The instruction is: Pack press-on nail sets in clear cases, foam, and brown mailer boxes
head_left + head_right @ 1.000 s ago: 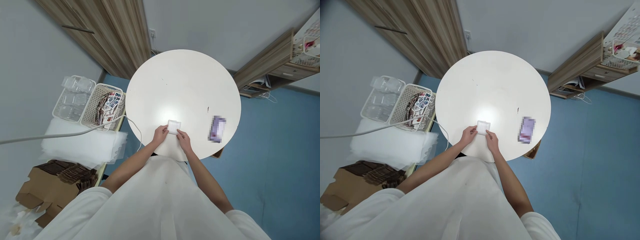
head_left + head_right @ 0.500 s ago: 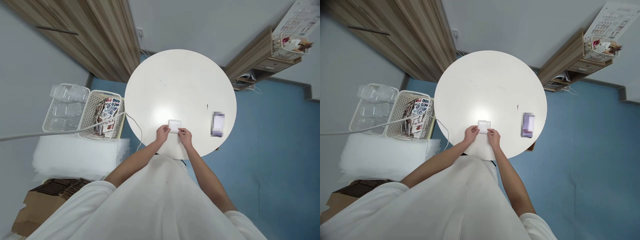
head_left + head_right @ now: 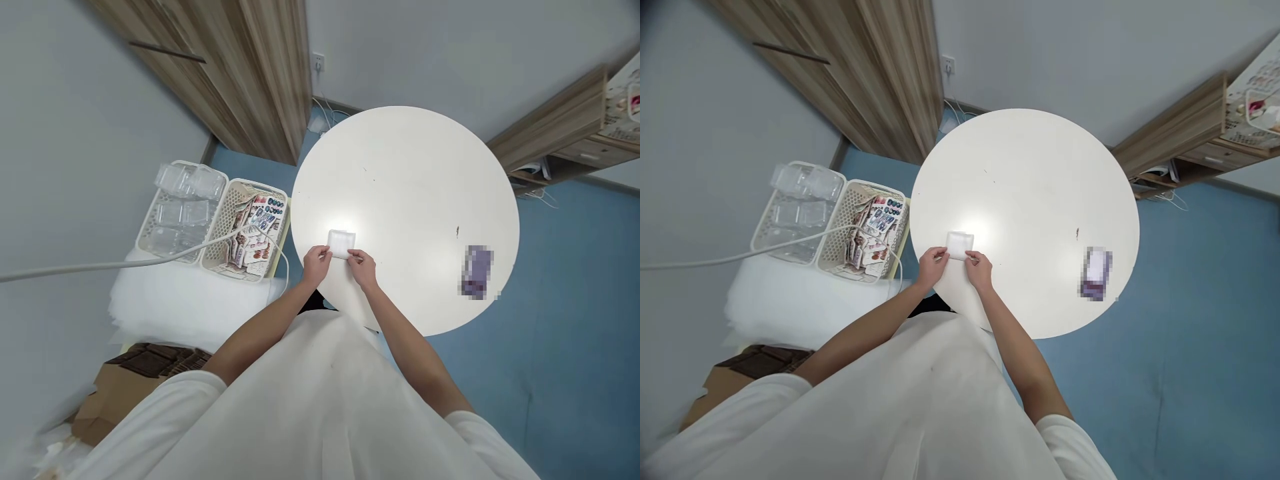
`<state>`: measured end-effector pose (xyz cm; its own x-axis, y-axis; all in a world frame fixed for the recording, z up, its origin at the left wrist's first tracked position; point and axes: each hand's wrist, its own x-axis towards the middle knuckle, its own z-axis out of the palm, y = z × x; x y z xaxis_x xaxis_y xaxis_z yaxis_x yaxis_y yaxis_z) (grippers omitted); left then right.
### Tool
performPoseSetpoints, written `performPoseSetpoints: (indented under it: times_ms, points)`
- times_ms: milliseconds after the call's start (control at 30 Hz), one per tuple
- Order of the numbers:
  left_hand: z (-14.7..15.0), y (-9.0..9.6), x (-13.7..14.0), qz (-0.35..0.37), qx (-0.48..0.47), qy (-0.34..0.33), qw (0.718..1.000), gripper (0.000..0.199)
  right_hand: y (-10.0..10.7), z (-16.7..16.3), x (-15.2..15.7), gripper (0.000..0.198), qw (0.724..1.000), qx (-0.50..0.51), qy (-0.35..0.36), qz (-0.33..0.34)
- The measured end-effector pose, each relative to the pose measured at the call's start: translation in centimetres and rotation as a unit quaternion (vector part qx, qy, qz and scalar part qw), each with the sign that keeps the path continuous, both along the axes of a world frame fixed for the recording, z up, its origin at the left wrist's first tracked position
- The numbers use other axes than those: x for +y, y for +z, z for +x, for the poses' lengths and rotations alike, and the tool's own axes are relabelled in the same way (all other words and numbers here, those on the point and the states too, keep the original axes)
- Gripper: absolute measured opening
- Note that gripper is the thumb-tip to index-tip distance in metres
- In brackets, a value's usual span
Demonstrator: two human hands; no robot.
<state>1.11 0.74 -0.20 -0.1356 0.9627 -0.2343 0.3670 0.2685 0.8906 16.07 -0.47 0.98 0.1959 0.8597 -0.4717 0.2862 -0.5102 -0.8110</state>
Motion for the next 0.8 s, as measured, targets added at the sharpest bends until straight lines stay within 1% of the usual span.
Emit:
performPoseSetpoints:
  times_ms: [100, 200, 400, 567, 800]
  points:
    - [-1.9, -0.2, 0.9, 0.013, -0.005, 0.017, 1.000, 0.023, 0.0, -2.1, 1.2, 0.034, 1.000, 0.004, 0.011, -0.001]
    - [-3.7, -0.6, 1.8, 0.021, -0.011, 0.033, 0.999, 0.028, -0.2, -4.3, 2.3, 0.037, 1.000, 0.003, 0.023, 0.011]
    - [-6.0, -1.6, 3.3, 0.048, -0.011, 0.032, 0.998, 0.036, -0.2, -7.5, 4.3, 0.037, 0.999, 0.028, 0.017, 0.037]
    - [-6.8, -1.9, 4.1, 0.049, -0.010, 0.034, 0.998, 0.041, -0.3, -8.6, 5.4, 0.039, 0.998, 0.043, 0.012, 0.052]
    - [-7.1, -1.8, 4.5, 0.042, -0.033, 0.042, 0.998, 0.038, -0.5, -8.6, 5.9, 0.038, 0.998, 0.036, 0.011, 0.048]
